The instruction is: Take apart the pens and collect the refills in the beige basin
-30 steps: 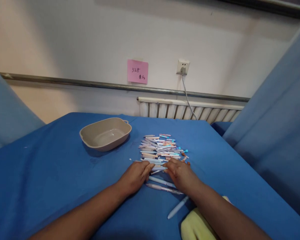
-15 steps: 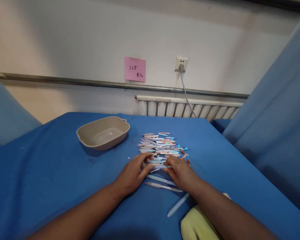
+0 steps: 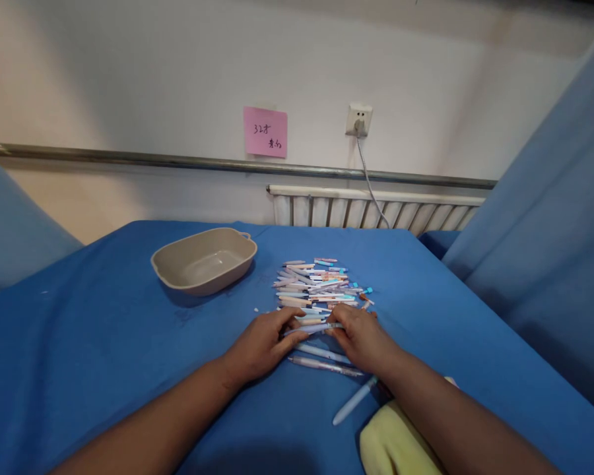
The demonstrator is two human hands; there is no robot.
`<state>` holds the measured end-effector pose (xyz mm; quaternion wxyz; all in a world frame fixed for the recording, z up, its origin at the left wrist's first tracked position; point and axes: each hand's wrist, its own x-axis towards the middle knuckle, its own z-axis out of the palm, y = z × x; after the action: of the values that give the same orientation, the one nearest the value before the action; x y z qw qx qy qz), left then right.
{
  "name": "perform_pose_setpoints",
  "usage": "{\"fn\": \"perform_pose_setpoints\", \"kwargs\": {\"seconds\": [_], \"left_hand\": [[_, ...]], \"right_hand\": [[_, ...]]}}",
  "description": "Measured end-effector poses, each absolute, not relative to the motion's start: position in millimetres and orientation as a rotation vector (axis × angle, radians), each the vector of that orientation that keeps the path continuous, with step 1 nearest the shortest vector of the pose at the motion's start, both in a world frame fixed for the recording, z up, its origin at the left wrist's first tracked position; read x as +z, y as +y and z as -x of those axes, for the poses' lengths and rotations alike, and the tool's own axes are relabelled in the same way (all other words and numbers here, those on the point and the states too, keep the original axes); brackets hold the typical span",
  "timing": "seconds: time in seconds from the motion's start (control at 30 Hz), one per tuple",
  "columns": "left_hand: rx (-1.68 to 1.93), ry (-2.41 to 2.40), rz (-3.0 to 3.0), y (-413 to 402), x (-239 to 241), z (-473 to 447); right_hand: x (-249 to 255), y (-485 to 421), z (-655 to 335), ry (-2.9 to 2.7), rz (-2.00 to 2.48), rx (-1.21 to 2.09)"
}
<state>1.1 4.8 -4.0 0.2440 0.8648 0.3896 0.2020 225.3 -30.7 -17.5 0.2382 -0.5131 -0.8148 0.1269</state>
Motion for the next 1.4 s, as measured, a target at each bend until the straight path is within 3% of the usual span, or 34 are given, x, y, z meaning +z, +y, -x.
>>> {"fn": "perform_pose_setpoints", "kwargs": {"seconds": [1.0,1.27,1.4], "left_hand": [[0.523,1.056,-2.504,3.5,9.7,3.5],[1.056,1.419,-2.264,30.3,4.2,23.9],[1.054,1.354,-2.274,22.8,3.8,18.6]], "right_hand": [[-7.9,-31.3,-227.9,-2.378,1.401,0.325],[-2.3,-24.4,-249.9,-2.468,1.580,0.262],[-3.3,-25.5,-249.1,-2.518,1.562,0.281]]}}
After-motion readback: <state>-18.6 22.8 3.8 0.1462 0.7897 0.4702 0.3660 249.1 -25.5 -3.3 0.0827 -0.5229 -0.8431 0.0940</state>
